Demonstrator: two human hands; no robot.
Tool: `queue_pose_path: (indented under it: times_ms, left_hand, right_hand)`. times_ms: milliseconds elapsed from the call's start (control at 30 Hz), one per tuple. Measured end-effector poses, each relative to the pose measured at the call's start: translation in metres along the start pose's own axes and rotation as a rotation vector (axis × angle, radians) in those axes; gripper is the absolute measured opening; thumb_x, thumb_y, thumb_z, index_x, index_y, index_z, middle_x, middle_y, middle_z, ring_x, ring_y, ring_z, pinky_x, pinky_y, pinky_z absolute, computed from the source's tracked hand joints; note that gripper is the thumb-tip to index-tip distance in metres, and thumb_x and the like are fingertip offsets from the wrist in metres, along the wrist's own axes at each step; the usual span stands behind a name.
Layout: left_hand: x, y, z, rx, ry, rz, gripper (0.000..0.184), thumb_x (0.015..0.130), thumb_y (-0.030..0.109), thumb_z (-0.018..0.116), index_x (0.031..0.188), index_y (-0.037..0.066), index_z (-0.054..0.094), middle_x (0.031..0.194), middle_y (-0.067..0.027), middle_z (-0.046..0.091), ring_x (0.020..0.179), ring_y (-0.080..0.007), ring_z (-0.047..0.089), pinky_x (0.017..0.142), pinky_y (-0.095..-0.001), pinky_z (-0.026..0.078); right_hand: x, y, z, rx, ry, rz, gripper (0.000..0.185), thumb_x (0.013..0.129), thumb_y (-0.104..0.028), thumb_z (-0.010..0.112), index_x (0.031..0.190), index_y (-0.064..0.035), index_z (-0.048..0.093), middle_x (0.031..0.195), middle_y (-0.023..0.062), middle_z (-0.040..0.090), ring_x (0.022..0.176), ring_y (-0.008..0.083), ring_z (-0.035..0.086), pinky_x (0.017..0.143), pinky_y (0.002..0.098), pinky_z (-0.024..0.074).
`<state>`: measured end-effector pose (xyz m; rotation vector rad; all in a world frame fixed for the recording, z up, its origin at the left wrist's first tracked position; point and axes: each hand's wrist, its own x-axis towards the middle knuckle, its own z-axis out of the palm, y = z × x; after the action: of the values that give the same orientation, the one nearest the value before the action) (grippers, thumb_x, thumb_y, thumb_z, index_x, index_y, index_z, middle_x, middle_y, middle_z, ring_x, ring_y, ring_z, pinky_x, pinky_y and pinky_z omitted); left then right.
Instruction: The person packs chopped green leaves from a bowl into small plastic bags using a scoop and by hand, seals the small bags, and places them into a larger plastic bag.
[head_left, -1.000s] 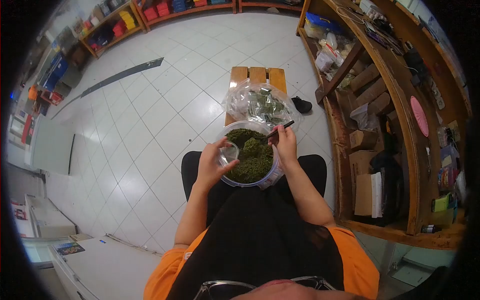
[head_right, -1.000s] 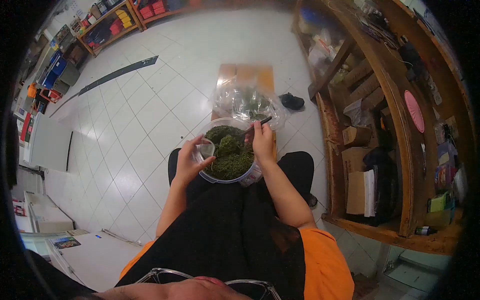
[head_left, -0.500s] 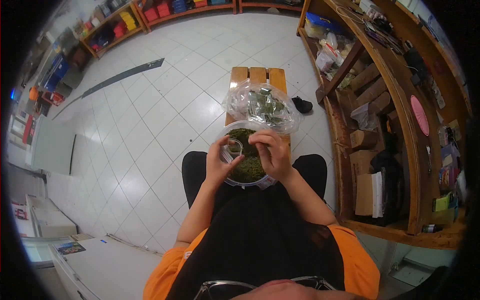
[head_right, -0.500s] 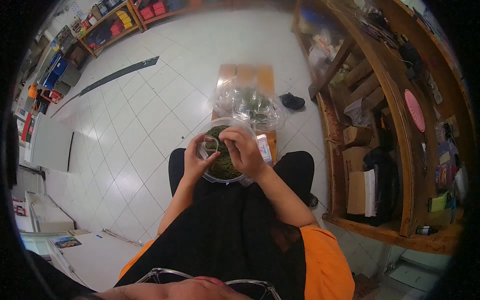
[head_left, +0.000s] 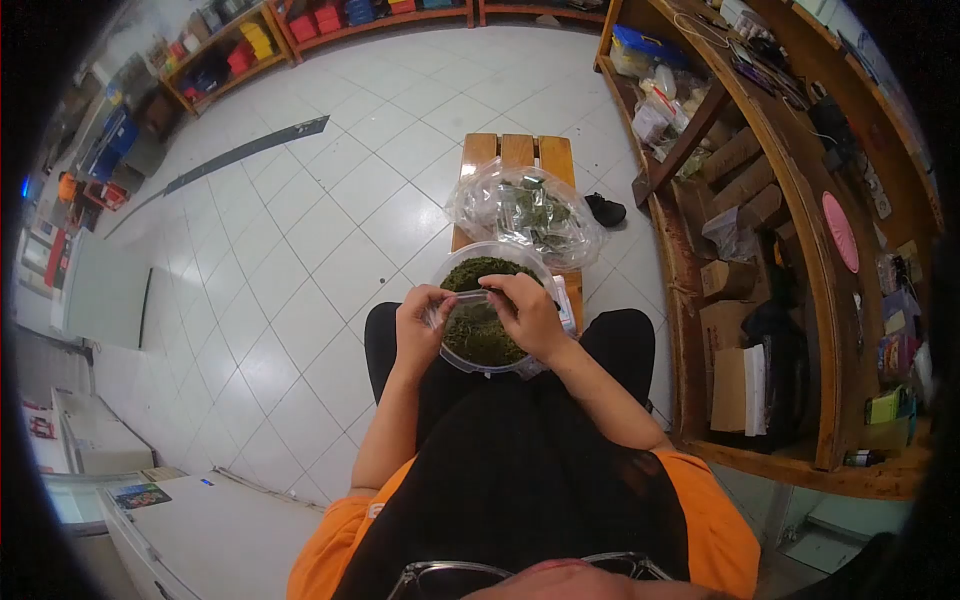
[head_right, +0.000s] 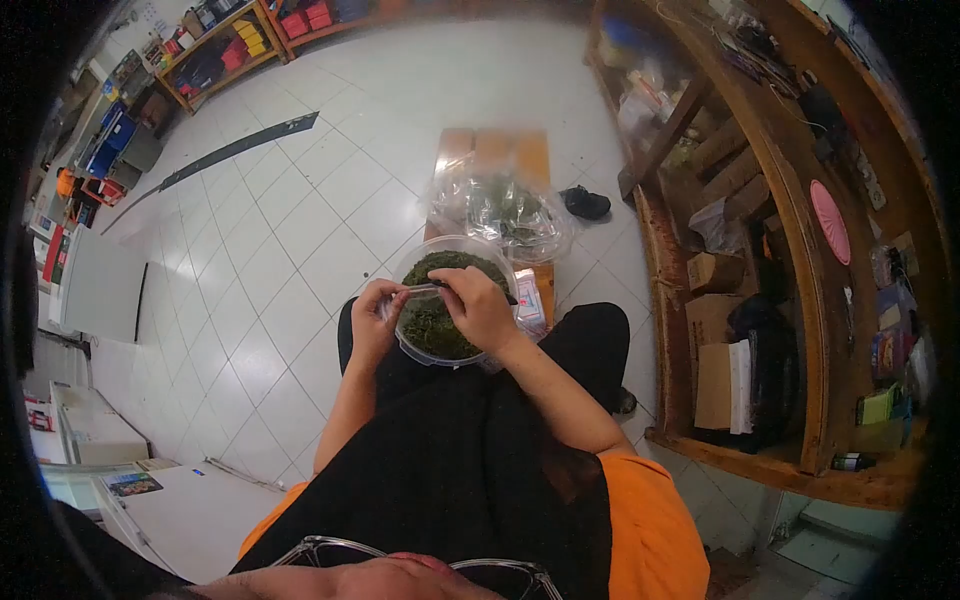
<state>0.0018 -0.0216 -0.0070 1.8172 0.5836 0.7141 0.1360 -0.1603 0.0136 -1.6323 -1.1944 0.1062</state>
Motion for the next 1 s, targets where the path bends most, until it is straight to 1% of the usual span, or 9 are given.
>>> queue_pose_path:
  times_ms: [267,467,600,700,767,800,900,967,1000]
  left_hand:
    - [0.002,0.017,0.001,0.289,-0.035,0.382,0.013,0.072,0.000,0.073,0.081,0.003,0.064,0.076,-0.0101,0.062,0.073,-0.0266,0.055,0.067,-0.0341,0.043]
    - [0.000,0.018,-0.006,0.290,-0.009,0.287,0.015,0.069,-0.001,0.070,0.081,0.005,0.065,0.080,-0.0075,0.062,0.077,-0.0272,0.054,0.070,-0.0361,0.043]
    - [0.002,0.016,-0.008,0.217,-0.007,0.257,0.011,0.074,-0.001,0.069,0.083,0.005,0.065,0.082,-0.0083,0.063,0.078,-0.0252,0.054,0.071,-0.0328,0.043]
    - [0.001,0.017,-0.006,0.108,0.006,0.163,0.021,0.079,0.002,0.070,0.099,0.005,0.064,0.096,-0.0080,0.063,0.080,-0.0183,0.054,0.072,-0.0292,0.043]
    - [-0.002,0.019,0.002,-0.090,0.123,0.138,0.042,0.083,0.004,0.068,0.123,0.005,0.053,0.113,-0.0086,0.058,0.083,-0.0128,0.051,0.074,-0.0267,0.043]
    - [-0.004,0.019,0.004,-0.089,0.121,0.138,0.042,0.083,0.004,0.068,0.123,0.005,0.053,0.113,-0.0086,0.058,0.083,-0.0128,0.051,0.074,-0.0267,0.043]
    - [-0.011,0.017,0.012,-0.213,0.049,0.067,0.060,0.085,0.006,0.064,0.139,0.004,0.037,0.126,-0.0094,0.050,0.086,-0.0114,0.049,0.078,-0.0263,0.042]
    - [-0.013,0.014,0.018,-0.566,-0.107,-0.118,0.062,0.089,0.012,0.059,0.143,0.004,0.032,0.130,-0.0110,0.048,0.088,-0.0123,0.051,0.081,-0.0264,0.042]
    - [-0.013,0.009,0.020,-0.629,-0.180,-0.208,0.062,0.089,0.018,0.057,0.144,0.004,0.031,0.132,-0.0106,0.048,0.096,-0.0139,0.054,0.086,-0.0284,0.043]
  right_hand:
    - [0.004,0.003,0.011,-0.141,-0.118,-0.076,0.010,0.077,-0.008,0.067,0.086,-0.0041,0.065,0.082,0.0105,0.061,0.084,0.0309,0.054,0.073,0.0399,0.0461]
    - [0.004,0.006,0.012,-0.262,-0.122,0.030,0.030,0.076,-0.026,0.071,0.066,-0.0029,0.056,0.070,0.0121,0.057,0.074,0.0318,0.054,0.066,0.0435,0.0454]
    - [0.007,0.010,0.012,-0.192,-0.197,0.149,0.033,0.080,-0.030,0.070,0.067,-0.0018,0.060,0.066,0.0129,0.058,0.068,0.0344,0.055,0.064,0.0412,0.0457]
    - [0.009,0.013,0.011,0.092,-0.359,0.326,0.030,0.084,-0.031,0.069,0.077,-0.0011,0.066,0.068,0.0130,0.063,0.065,0.0306,0.060,0.063,0.0372,0.0460]
    - [0.012,0.024,0.013,0.262,-0.126,0.426,0.028,0.088,-0.028,0.065,0.085,-0.0007,0.070,0.068,0.0117,0.067,0.063,0.0215,0.063,0.062,0.0346,0.0461]
    - [0.017,0.026,0.012,0.347,0.012,0.425,0.028,0.092,-0.027,0.062,0.090,0.0000,0.070,0.074,0.0066,0.069,0.064,0.0123,0.059,0.062,0.0323,0.0460]
    - [0.026,0.038,0.002,0.642,0.174,0.653,0.029,0.094,-0.028,0.060,0.097,-0.0003,0.070,0.081,0.0033,0.070,0.065,0.0106,0.055,0.065,0.0287,0.0468]
    - [0.021,0.042,0.003,0.652,0.123,0.664,0.030,0.092,-0.027,0.062,0.104,0.0003,0.068,0.082,-0.0010,0.067,0.065,0.0099,0.051,0.066,0.0273,0.0463]
    - [0.015,0.040,0.008,0.519,0.057,0.514,0.026,0.092,-0.024,0.063,0.103,-0.0005,0.065,0.093,0.0014,0.067,0.065,0.0085,0.050,0.064,0.0256,0.0441]
